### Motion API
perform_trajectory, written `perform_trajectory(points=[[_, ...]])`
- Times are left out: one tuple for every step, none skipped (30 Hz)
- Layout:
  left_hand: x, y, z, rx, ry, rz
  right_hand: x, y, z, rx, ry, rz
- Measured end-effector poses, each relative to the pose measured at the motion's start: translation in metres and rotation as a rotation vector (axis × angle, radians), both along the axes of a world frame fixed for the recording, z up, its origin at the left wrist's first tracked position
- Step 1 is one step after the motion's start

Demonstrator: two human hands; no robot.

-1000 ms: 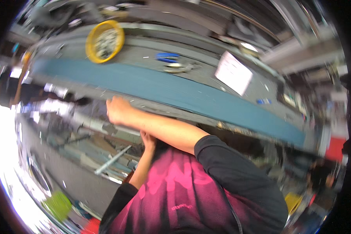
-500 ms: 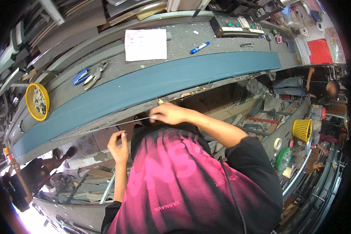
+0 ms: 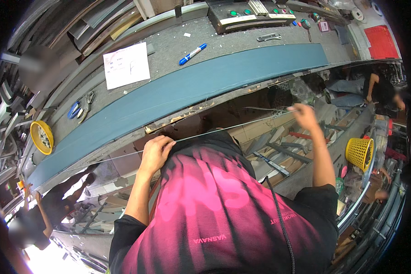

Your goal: The person assembles a window frame by inserting small plastic clips into the edge of a glass pane and then fitting a long blue rubber seal along the perimeter. They repeatedly pick up clips, place them into the frame edge, and press the seal into place, working along the length of the glass.

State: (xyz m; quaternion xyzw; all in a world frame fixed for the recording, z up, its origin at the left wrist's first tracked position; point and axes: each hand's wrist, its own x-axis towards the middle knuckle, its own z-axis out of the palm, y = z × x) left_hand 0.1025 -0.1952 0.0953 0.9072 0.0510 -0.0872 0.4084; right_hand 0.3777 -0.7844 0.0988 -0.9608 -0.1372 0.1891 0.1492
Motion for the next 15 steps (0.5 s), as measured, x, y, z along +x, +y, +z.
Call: perform_trajectory(points=[[0.005, -0.003, 0.002, 0.012, 0.003, 0.0, 0.011, -0.053, 0.01, 0.053, -0.102, -0.121], [0.009, -0.005, 0.004, 0.03, 0.017, 0.006, 0.024, -0.1, 0.015, 0.079, -0.176, -0.328], [0.013, -0.006, 0.005, 0.015, -0.004, 0.0, 0.033, -0.154, 0.035, -0.088, -0.221, -0.42], [0.016, -0.005, 0.007, 0.007, -0.01, -0.005, 0.04, -0.197, 0.043, 0.003, -0.343, -0.518], [0.018, -0.003, 0.008, 0.008, 0.008, -0.009, 0.039, -0.235, 0.052, -0.109, -0.525, -0.688], [0.021, -0.001, 0.008, -0.003, -0.023, -0.03, 0.032, -0.269, 0.063, -0.043, -0.636, -0.704], [0.022, -0.001, 0.007, -0.007, -0.027, -0.048, 0.027, -0.293, 0.07, -0.006, -0.597, -0.754], [0.022, -0.001, 0.005, -0.009, -0.011, -0.061, 0.018, -0.311, 0.075, -0.169, -0.602, -0.712], [0.023, -0.001, 0.002, -0.051, -0.063, -0.079, 0.015, -0.319, 0.078, -0.345, -0.556, -0.707], [0.024, -0.002, -0.001, -0.058, -0.033, -0.088, 0.011, -0.317, 0.076, -0.39, -0.551, -0.632], [0.024, -0.005, -0.005, -0.021, -0.036, -0.104, 0.01, -0.309, 0.077, -0.445, -0.526, -0.558], [0.025, -0.009, -0.008, 0.02, -0.032, -0.112, 0.008, -0.29, 0.071, -0.538, -0.427, -0.544], [0.026, -0.014, -0.012, 0.038, -0.055, -0.112, 0.015, -0.268, 0.076, -0.897, -0.119, -0.344], [0.028, -0.02, -0.015, 0.064, -0.075, -0.104, 0.02, -0.23, 0.062, -1.088, 0.036, -0.312], [0.03, -0.028, -0.018, 0.089, -0.096, -0.07, 0.028, -0.186, 0.052, -1.156, 0.153, -0.189]])
